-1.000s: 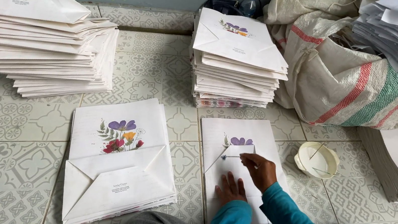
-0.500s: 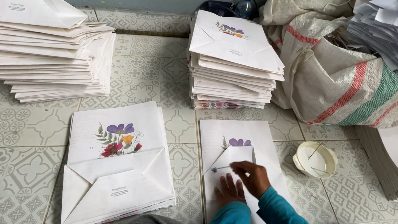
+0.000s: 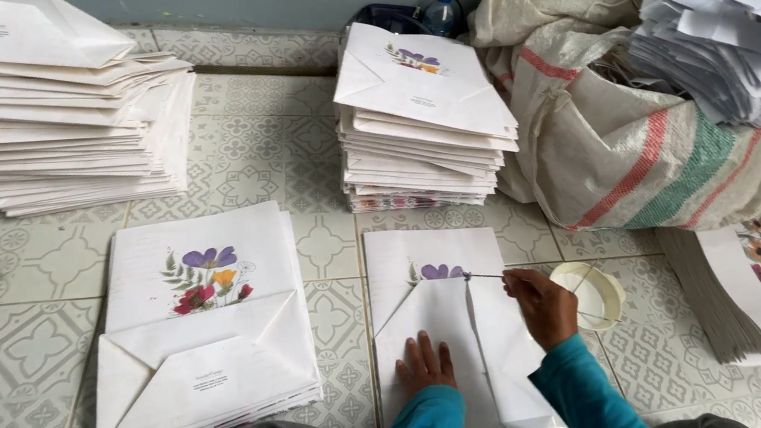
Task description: The person sits on the floor and assembles envelopes by applying glue to the flaps with a small brush and folding them shut. They handle printed paper sheets and stacks of envelopes, placing finished items into a pile.
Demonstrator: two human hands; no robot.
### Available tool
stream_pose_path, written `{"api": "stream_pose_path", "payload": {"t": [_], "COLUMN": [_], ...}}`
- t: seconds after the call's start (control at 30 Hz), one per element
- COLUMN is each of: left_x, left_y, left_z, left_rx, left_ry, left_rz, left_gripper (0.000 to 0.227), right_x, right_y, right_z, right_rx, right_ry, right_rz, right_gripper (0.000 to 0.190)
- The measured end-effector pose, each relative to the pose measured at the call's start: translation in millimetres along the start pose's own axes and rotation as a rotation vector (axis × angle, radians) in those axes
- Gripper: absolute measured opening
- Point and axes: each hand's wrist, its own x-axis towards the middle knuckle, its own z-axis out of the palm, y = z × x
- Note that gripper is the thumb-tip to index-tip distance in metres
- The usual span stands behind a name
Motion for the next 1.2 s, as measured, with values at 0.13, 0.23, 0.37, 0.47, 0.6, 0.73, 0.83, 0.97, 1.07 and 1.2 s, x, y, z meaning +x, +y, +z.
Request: {"api": "stream_pose_path", "payload": {"t": [0.13, 0.23, 0.37, 0.47, 0.6, 0.73, 0.83, 0.97, 1.07, 1.2], "left_x": [-6, -4, -5, 1, 0, -6, -6, -13, -7, 4], "left_y": [-2, -3, -7, -7, -6, -7, -9, -9, -9, -10], "left_z": [-4, -4, -7, -2, -4, -6, -12, -17, -8, 2], "left_rx": [-0.05, -0.022, -0.014, -0.019, -0.02, 0.004, -0.007, 0.004, 0.009, -0.007], "left_ry": [0.013, -0.011, -0.041, -0.031, -0.046, -0.05, -0.064, -0.101, -0.09, -0.047], "left_rz": [0.014, 0.003, -0.001, -0.015, -0.02, -0.02, -0.021, -0.03, -0.033, -0.04], "left_gripper": [0.102, 0.104, 0.101, 0.103, 0.101, 0.101, 0.103, 0.106, 0.107, 0.107], "right_x": [3, 4, 1, -7, -9, 8, 26, 29, 17, -2], "right_y": [37, 50, 47, 60, 66, 70, 58, 38, 62, 71], "right_z": [-11, -1, 0, -19, -33, -10, 14, 20, 7, -29], "right_rx": [-0.143, -0.176, -0.184, -0.242, -0.303, -0.253, -0.225, -0.214, -0.242, -0.275], "right_ry": [-0.062, -0.108, -0.165, -0.197, -0.228, -0.237, -0.222, -0.223, -0.266, -0.269], "right_rz": [0.157, 0.137, 0.122, 0.076, 0.156, 0.052, -0.042, -0.04, -0.106, -0.021], "right_gripper": [0.019, 0.019, 0.019, 0.018, 0.019, 0.018, 0.019, 0.019, 0.016, 0.015]}}
